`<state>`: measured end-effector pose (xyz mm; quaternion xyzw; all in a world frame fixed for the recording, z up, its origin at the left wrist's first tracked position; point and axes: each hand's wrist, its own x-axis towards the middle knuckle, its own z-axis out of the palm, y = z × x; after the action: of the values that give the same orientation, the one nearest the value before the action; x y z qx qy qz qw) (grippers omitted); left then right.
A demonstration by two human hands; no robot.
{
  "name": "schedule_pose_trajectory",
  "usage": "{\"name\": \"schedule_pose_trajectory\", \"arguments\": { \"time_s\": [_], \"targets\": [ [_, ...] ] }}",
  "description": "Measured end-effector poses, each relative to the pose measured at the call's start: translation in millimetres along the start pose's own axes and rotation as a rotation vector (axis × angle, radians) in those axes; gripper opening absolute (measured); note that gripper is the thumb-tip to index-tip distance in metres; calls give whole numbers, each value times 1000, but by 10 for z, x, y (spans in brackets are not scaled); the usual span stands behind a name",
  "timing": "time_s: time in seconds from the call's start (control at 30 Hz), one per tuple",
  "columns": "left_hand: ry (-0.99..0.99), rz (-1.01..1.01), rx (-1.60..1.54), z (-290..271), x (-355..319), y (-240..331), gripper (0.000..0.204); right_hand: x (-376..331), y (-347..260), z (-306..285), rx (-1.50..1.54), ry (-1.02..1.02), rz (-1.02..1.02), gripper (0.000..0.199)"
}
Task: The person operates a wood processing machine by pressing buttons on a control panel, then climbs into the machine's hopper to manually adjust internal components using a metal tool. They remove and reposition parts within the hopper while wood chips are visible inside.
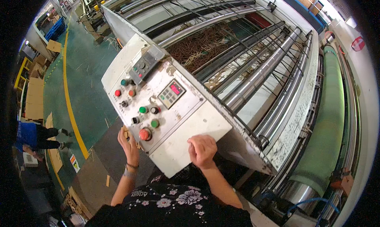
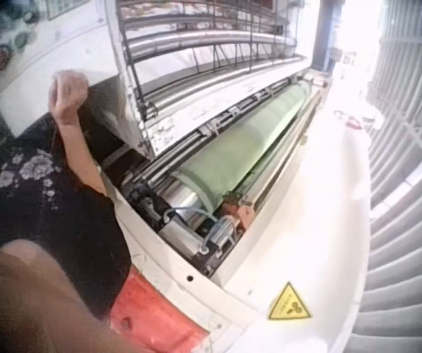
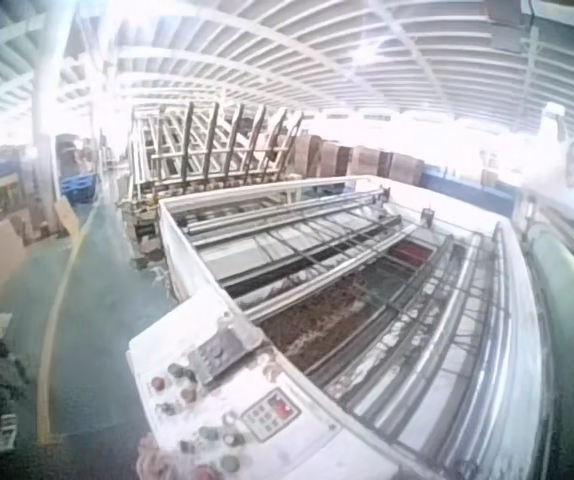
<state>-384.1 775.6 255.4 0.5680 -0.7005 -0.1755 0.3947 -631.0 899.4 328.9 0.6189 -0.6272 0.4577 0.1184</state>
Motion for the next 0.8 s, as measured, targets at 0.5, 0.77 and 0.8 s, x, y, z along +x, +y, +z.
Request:
{"name": "schedule_pose_trajectory", "arguments": {
  "time_s": [0.5,0.77,0.8],
  "targets": [
    [6,-890,-1071,274,-674,-30,53,-156,114,35,88,-74,69,7],
    [-103,-765,-861,220,-674,-21,51,-178,194,-21,170,-106,-21,19],
    [-88,-776,-898,218,-696,-46,50,-168,204,-15,155,-87,-35,14]
  ]
}}
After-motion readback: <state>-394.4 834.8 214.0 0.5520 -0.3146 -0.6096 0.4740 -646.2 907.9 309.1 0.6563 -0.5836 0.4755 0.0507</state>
